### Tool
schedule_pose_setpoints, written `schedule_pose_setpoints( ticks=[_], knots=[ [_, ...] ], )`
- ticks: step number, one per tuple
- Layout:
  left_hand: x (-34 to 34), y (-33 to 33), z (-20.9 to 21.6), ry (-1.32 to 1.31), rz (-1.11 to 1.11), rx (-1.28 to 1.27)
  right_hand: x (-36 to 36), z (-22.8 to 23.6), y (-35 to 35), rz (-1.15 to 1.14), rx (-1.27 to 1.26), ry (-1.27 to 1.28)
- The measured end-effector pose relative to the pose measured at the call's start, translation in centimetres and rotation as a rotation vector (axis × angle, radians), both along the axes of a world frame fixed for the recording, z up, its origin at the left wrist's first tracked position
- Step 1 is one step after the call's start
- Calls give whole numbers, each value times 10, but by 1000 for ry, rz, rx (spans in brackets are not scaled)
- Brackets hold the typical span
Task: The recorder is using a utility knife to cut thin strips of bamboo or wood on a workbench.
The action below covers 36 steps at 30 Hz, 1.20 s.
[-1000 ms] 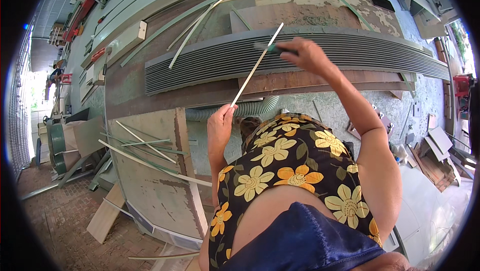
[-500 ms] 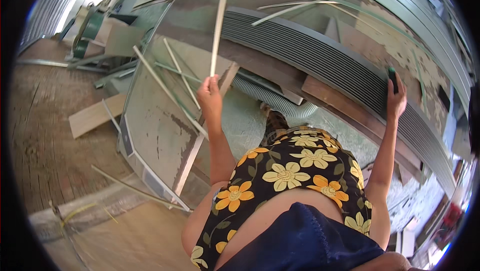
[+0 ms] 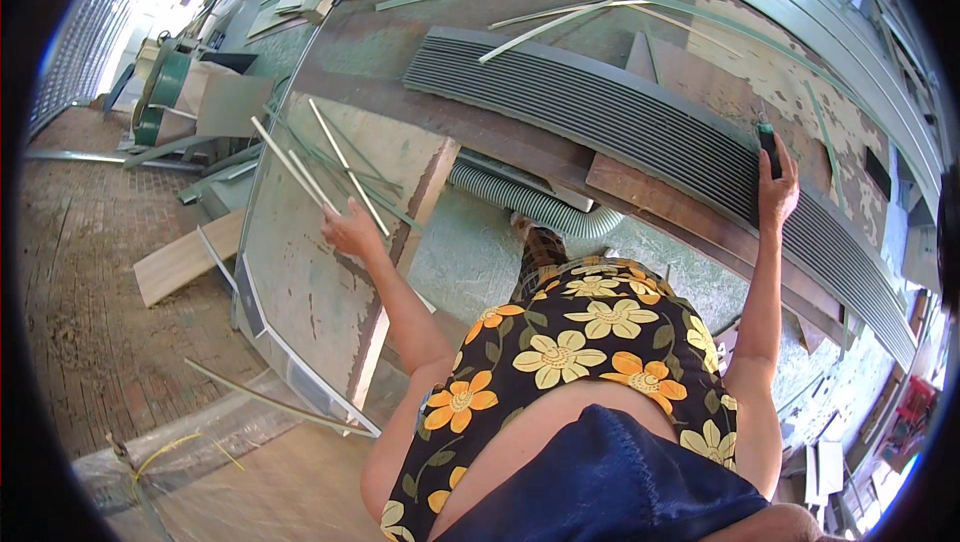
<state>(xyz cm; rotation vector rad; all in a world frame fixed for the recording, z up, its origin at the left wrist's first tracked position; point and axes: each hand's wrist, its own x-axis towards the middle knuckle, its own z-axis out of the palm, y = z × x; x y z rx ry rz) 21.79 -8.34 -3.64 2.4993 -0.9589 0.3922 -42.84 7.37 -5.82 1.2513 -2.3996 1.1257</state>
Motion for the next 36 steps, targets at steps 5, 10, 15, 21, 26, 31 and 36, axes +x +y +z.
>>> schedule_pose_setpoints(
  ticks=[5, 10, 15, 21, 26, 31, 36],
  knots=[
    [-54, -57, -10, 37, -768, -273, 6, 6, -1, -35, 13, -22],
    [-155, -107, 1, 140, -1167, -295, 3, 2, 2, -83, 68, -12],
    [-206, -146, -8, -37, -1251, -187, 10, 9, -2, -105, 59, -35],
    [-226, -168, -23, -183, -1189, 76, 10, 9, 1, -150, 54, -70],
    [-221, -174, -25, -176, -1240, 56, 12, 12, 0, -135, 25, -79],
    [-226, -155, -19, -19, -1312, -58, 9, 9, -2, -121, 3, -77],
    [-256, -79, 9, 589, -1430, -73, 7, 5, 1, -134, 10, -86]
  ],
)
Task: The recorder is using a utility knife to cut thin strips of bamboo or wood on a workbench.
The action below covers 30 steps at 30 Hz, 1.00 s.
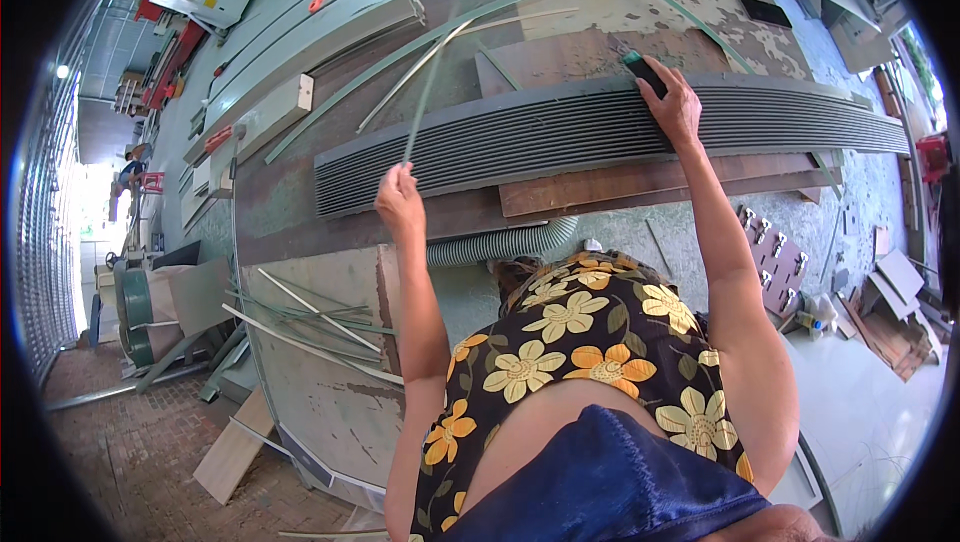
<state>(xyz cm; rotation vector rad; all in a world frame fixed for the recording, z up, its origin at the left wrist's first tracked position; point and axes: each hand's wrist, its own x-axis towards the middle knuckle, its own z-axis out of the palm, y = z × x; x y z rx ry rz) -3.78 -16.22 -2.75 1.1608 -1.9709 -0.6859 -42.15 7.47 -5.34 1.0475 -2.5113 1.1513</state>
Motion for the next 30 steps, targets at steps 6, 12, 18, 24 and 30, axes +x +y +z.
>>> schedule_pose_setpoints(
  ticks=[6, 12, 18, 24, 30],
  knots=[
    [-32, 97, 8, -3, -188, 66, -1, -1, 3, 16, -181, -26],
    [-43, 124, -8, -83, -238, 98, 64, 32, 6, 339, -247, -140],
    [-55, 136, -1, -15, -244, 281, 145, 48, 16, 785, 121, -245],
    [-53, 145, -2, 9, -191, 216, 150, 28, 14, 782, 162, -294],
    [-43, 152, -4, 17, -186, 284, 103, 25, 1, 655, 151, -270]
  ],
)
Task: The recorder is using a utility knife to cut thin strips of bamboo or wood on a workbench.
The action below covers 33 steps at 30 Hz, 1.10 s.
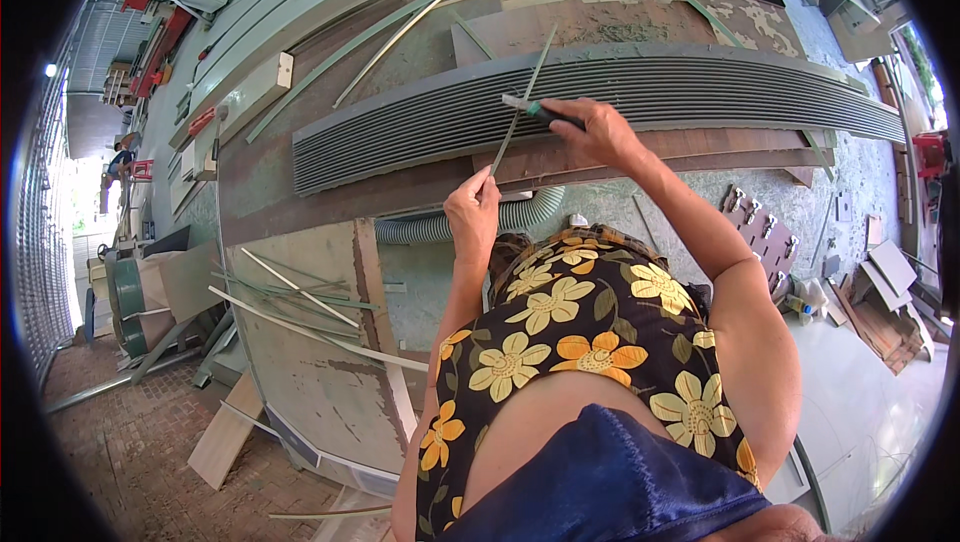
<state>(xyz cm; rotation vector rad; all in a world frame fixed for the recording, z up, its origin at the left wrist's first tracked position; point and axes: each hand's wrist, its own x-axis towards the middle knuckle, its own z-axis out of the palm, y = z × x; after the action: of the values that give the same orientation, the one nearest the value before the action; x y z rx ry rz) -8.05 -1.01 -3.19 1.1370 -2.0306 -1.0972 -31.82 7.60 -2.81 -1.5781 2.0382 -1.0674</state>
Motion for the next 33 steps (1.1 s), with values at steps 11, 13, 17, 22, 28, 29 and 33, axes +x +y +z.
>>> schedule_pose_setpoints(
  ticks=[11, 13, 17, 22, 28, 29, 33],
  knots=[
    [8, 2, 17, 6, 2, 37, -5, 13, 1, 147, 56, 106],
    [13, 4, 18, 4, 1, 48, -7, 17, 0, 147, 98, 121],
    [19, 9, 21, 0, 16, 42, -62, -5, -14, -155, 21, 167],
    [23, 6, 20, 12, 36, 56, -65, 1, -12, -99, 84, 126],
    [29, 7, 17, 24, 36, 32, -57, 10, -20, -83, 118, 124],
    [29, 8, 19, 11, 33, 43, -73, 7, -21, -193, 124, 96],
    [31, 9, 17, 3, 47, 59, -89, 8, -24, -331, 170, 179]
  ],
)
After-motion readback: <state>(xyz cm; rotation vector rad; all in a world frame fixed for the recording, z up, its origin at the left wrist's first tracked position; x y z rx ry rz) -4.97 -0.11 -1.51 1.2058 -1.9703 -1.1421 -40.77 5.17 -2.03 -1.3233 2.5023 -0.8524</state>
